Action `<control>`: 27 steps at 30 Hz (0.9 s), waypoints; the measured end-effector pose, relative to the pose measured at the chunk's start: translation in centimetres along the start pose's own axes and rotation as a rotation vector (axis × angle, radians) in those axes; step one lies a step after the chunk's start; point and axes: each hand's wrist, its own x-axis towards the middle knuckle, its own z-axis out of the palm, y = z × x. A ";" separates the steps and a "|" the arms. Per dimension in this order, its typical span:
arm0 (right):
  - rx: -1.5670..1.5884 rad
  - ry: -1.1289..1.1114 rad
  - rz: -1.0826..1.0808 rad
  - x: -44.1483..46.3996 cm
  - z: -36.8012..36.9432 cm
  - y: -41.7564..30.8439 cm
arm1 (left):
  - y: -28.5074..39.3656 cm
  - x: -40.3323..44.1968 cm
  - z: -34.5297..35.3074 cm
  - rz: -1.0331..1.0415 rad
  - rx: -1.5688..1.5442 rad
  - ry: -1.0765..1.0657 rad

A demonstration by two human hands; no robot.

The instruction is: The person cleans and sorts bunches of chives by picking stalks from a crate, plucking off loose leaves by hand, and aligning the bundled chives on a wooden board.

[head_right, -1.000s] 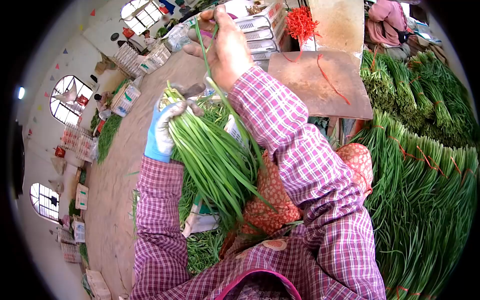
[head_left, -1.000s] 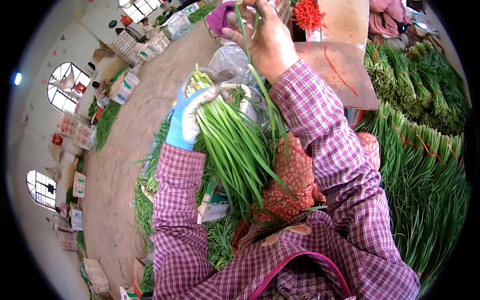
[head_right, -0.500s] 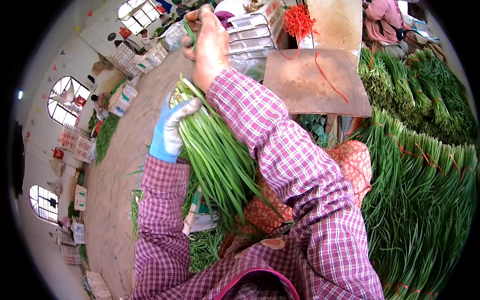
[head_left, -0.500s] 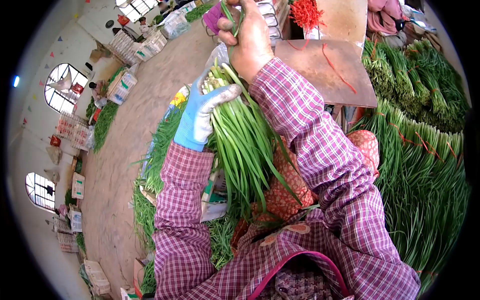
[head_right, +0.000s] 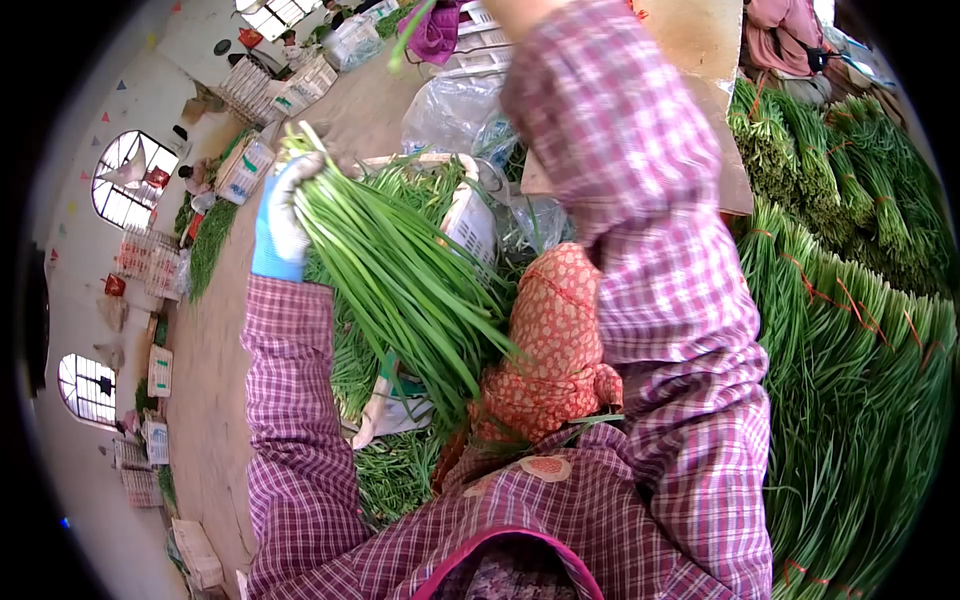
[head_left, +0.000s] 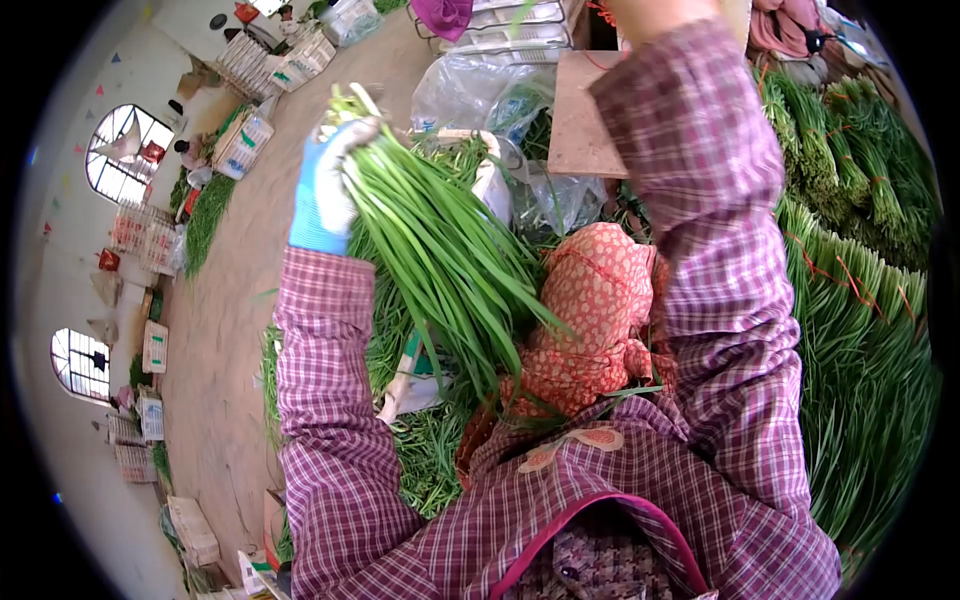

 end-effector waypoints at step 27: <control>-1.297 -0.489 0.284 -19.9 -5.2 10.1 | 3.1 0.7 -7.0 0.157 -0.273 0.108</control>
